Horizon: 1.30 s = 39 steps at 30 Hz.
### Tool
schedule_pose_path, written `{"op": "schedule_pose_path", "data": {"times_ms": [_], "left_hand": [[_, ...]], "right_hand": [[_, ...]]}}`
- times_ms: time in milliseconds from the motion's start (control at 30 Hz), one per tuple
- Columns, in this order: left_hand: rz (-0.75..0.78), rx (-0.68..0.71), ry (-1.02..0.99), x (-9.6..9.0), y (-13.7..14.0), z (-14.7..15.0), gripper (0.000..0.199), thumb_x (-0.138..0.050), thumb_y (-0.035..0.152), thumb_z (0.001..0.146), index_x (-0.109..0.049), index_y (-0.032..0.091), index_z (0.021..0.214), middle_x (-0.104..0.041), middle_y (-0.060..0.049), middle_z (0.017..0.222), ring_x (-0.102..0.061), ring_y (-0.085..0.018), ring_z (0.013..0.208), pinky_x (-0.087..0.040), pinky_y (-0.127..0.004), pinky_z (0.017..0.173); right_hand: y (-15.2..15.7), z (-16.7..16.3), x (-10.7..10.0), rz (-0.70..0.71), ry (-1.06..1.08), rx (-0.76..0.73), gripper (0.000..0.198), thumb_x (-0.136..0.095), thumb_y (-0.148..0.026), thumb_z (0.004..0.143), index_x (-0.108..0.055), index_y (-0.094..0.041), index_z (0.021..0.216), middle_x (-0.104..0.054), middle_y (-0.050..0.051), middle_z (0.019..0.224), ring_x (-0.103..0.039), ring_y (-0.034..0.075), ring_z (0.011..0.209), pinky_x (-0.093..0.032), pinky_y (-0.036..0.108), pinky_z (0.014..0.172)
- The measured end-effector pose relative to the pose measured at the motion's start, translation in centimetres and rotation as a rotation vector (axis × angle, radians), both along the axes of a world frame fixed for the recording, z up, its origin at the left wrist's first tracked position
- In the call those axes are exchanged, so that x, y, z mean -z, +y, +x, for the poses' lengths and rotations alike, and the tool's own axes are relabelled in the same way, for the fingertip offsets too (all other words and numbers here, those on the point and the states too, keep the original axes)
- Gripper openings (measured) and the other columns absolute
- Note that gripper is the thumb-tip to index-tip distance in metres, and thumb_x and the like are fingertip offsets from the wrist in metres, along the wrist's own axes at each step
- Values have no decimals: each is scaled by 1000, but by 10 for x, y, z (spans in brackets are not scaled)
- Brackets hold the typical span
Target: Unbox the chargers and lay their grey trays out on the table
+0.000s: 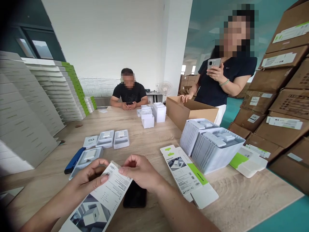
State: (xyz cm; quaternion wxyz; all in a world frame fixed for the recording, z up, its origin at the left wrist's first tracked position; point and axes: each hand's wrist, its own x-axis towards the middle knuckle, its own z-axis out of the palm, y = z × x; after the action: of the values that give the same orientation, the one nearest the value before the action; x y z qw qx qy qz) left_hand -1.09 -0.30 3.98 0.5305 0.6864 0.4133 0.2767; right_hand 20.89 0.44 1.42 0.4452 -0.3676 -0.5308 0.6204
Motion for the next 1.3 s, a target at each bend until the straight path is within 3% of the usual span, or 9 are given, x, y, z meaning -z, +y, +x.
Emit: {"op": "schedule_pose_path", "data": {"times_ms": [133,200,300,433,567,767,967,1300], "left_hand": [[344,-224,495,-1,-8,6,46,-46,58,90,-55,27,122,-70,-7,108,-64,-30,101,-49,-44,87],[538,-348,760,4,-14,14,66,-57,61,81,-50,21,133,-66,-14,122,-60,-39,112,-44,-52,94],[680,-416,923,14,-22,29,84,-67,54,70,-41,11,137,-59,-22,130,-57,-42,116,-44,-53,96],[681,-446,941,18,-25,38,58,-57,43,78,-42,14,125,-65,-17,108,-64,-37,102,-48,-46,83],[782,-448,895,19,-23,36,47,-57,38,79,-42,18,118,-64,-12,100,-65,-34,95,-47,-44,81],[856,-473,862,27,-23,39,55,-61,34,76,-39,16,123,-63,-14,104,-63,-35,97,-47,-46,82],[932,-435,886,32,-21,37,57,-63,31,74,-38,15,122,-62,-15,104,-62,-35,97,-47,-47,82],[1077,-471,883,36,-19,37,61,-67,31,71,-41,11,122,-62,-14,98,-62,-33,91,-50,-46,77]], "right_hand": [[-1,-12,3,84,-49,168,26,-77,-35,72,-58,-18,78,-63,-2,75,-56,12,66,-43,24,61],[-1,-17,2,107,-34,235,22,-75,-32,73,-60,-18,82,-66,0,80,-60,14,72,-46,26,67],[-2,-21,0,105,5,239,24,-75,-33,73,-63,-18,87,-68,2,86,-63,16,79,-48,28,72],[-2,-21,-3,93,47,204,26,-74,-39,75,-64,-17,83,-68,1,79,-62,14,72,-47,26,68],[-2,-20,-2,121,46,206,23,-73,-37,76,-64,-16,81,-69,1,76,-62,14,70,-47,26,66],[-1,-19,0,152,-9,265,13,-69,-28,76,-63,-17,76,-68,0,73,-60,14,65,-45,25,61],[0,-15,-4,156,-43,250,17,-70,-28,75,-58,-17,70,-61,-3,66,-54,10,60,-41,22,56],[-2,-15,-2,245,-64,240,11,-68,-26,79,-69,-15,77,-70,2,75,-62,14,68,-48,24,61]]}}
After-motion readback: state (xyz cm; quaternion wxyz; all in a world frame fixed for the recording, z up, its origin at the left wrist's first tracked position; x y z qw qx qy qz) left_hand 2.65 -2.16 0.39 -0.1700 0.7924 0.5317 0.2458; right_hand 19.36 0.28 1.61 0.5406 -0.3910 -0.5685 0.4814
